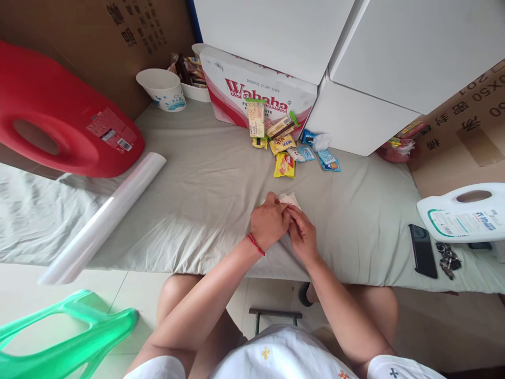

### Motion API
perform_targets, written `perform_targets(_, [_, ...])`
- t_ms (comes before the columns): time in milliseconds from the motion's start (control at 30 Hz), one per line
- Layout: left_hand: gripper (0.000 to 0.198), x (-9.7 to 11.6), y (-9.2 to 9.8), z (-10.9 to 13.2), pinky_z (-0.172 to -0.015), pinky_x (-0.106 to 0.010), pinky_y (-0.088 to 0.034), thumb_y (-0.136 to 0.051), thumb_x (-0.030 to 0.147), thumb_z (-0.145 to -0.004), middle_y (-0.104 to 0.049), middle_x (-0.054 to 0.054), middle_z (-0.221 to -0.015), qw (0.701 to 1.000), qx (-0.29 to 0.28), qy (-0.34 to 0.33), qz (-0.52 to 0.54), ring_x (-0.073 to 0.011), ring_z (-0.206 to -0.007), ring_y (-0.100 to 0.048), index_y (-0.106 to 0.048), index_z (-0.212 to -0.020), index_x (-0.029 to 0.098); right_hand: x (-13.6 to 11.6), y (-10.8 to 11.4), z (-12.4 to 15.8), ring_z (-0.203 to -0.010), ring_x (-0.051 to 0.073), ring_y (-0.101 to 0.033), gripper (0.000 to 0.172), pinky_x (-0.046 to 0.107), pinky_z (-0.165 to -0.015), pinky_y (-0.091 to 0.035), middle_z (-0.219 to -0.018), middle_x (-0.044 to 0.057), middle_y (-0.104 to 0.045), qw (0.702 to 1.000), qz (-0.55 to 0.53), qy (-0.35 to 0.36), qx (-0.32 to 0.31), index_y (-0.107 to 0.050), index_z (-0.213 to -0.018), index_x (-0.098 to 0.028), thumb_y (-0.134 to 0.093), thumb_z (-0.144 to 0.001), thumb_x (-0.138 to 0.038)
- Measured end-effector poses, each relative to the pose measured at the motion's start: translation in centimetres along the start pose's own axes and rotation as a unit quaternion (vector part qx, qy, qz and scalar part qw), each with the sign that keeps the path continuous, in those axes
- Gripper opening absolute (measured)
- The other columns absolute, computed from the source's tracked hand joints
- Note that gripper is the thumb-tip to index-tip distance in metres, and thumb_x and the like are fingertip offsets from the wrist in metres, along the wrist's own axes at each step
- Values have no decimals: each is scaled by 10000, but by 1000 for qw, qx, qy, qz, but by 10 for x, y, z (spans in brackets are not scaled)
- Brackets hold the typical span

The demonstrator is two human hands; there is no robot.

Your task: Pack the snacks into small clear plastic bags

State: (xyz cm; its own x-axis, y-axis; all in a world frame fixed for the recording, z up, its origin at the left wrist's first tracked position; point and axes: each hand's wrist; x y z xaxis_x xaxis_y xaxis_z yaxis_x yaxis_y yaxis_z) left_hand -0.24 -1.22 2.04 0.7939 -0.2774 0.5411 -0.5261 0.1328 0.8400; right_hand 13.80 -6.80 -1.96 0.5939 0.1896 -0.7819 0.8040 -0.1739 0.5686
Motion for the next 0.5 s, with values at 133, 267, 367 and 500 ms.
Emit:
perform_targets(133, [423,-8,-6,-1,-929,-336,-555,-437,148,-1004,-713,-80,-1361,998,41,-37,26,-225,-1173,-693,-793,-1227,204,0,-2,3,-1321,228,-664,396,453,-1131,-539,-1440,73,-699,999,32,7,15,-676,-1374,-293,-398,-1095,-334])
perform_targets(267, [414,-17,-6,-2,-997,-411,-519,-446,243,-1071,-736,-63,-1384,999,25,-27,11,-269,-1216,-655,-710,-1389,220,6,-3,6,-1290,230,-689,432,430,-1080,-568,-1406,90,-722,1000,12,-4,25,-574,-1490,-280,-389,-1108,-358])
perform_targets(367, [382,-23,-3,-3,-1108,-547,-421,-527,395,-1065,-724,-55,-1416,999,6,-31,-25,-348,-1348,-562,-721,-1369,270,9,-2,7,-1185,229,-738,522,408,-964,-615,-1417,99,-717,999,-7,-37,13,-368,-1631,-274,-344,-1120,-375])
perform_targets(500, [439,-27,-4,-5,-1241,-622,-244,-536,422,-1059,-697,-65,-1454,998,-34,-53,-18,-336,-1431,-508,-638,-1463,284,11,5,6,-827,192,-756,529,368,-784,-631,-1475,106,-677,998,-23,-51,-29,-339,-1642,-286,-326,-1117,-351])
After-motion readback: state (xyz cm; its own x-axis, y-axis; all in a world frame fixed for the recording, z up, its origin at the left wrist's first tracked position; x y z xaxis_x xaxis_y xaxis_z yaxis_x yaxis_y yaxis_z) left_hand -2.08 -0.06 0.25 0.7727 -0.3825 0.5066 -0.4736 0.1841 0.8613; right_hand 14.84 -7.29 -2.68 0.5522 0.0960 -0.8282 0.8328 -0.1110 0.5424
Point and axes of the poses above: each hand's wrist, its own z-axis away from the middle knuckle, its own y-axis out of the back of the hand, x = y × z
